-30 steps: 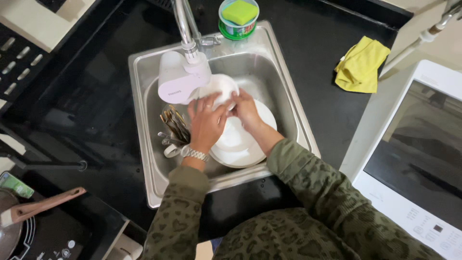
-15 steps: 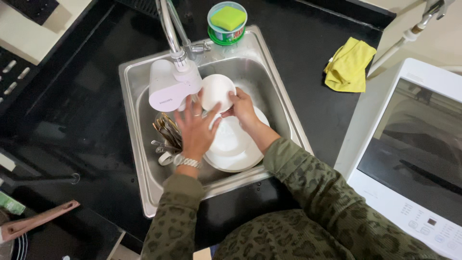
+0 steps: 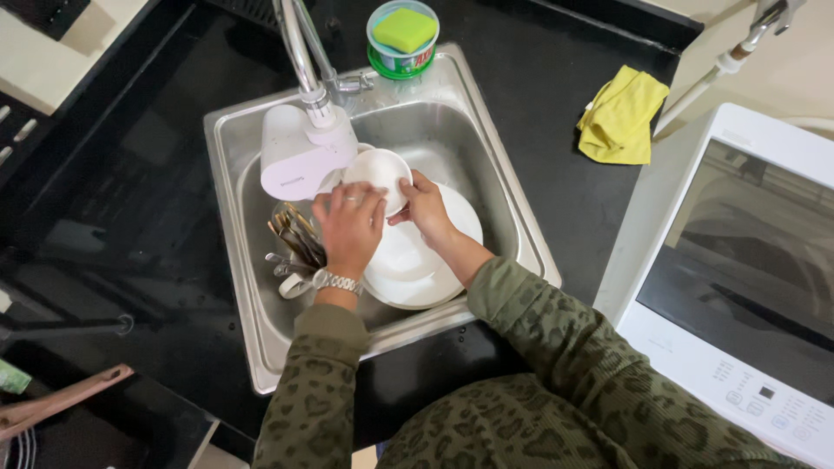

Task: The person washes a small bowl and a white plate using a green sponge in a kitchen sink, then rinses them under running water.

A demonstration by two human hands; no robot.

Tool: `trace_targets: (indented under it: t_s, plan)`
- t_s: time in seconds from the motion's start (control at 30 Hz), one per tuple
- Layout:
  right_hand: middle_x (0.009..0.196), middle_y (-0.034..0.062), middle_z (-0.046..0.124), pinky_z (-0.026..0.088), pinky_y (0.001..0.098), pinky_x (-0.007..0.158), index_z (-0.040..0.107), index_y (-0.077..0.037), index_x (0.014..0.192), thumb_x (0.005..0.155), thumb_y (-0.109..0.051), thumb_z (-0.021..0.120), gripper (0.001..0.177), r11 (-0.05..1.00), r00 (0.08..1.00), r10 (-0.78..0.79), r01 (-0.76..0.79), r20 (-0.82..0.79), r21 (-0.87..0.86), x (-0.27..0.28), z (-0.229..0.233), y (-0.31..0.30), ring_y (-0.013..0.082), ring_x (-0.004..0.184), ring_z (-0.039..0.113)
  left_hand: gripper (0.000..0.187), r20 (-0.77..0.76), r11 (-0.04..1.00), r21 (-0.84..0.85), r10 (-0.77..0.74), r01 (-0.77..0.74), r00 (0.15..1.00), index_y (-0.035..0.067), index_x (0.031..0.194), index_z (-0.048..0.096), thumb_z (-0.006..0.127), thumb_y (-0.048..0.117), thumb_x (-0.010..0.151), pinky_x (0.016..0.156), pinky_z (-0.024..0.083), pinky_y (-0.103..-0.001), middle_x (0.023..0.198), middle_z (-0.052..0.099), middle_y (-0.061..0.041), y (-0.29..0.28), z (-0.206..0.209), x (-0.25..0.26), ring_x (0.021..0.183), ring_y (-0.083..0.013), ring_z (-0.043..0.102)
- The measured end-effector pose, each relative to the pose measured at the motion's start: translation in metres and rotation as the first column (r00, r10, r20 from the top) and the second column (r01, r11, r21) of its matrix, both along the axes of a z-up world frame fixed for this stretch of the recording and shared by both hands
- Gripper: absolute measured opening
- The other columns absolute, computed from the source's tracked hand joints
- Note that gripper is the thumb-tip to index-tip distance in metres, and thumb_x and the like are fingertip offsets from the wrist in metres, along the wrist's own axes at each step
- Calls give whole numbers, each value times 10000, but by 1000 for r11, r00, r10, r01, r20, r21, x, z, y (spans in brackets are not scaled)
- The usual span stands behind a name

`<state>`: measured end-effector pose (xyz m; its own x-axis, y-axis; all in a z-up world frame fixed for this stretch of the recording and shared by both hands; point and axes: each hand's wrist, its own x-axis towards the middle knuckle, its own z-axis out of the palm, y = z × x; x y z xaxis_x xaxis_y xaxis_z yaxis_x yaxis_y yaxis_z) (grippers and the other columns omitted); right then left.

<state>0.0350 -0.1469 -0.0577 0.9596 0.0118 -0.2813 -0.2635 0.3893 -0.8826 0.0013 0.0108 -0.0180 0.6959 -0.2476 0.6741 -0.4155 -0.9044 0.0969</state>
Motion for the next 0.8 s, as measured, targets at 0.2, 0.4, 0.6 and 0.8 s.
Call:
trace_targets:
  t_s: [0.2,0.4,0.6,0.8]
  plan:
    - [911,198,667,666,377,502,601,20,1326,1074,-207,527,348,989,1000,15,-15,2,-150,16,-48,9,328,649,734,415,-70,997,-4,-76,76,995,193,1309,692,675,263,901,1184,230,-620,1328,697,-11,-19,14,-3,1286,-183,609]
    - [981,302,687,651,553,535,579,11,1338,1088,-173,466,330,999,1000,14,-13,24,-49,18,-14,0,455,759,743,538,-259,952,163,-211,258,943,244,1483,547,582,392,967,1190,140,-707,1561,516,-53,12,34,-7,1443,-282,464]
    - [852,215,624,641,481,440,603,58,1184,1049,-280,580,365,998,998,52,-51,-30,39,16,1,3,370,554,707,191,-104,957,-24,-291,290,951,203,1158,707,621,286,1008,1133,453,-436,1234,719,28,32,-2,2,1173,-191,681]
    - [942,163,652,666,442,554,676,23,1120,1101,-281,435,388,991,997,24,-13,80,-132,-6,61,10,305,701,731,180,-437,563,-771,-129,-297,890,159,1089,690,777,176,932,797,576,-337,878,767,-53,17,-12,-9,852,-169,748]
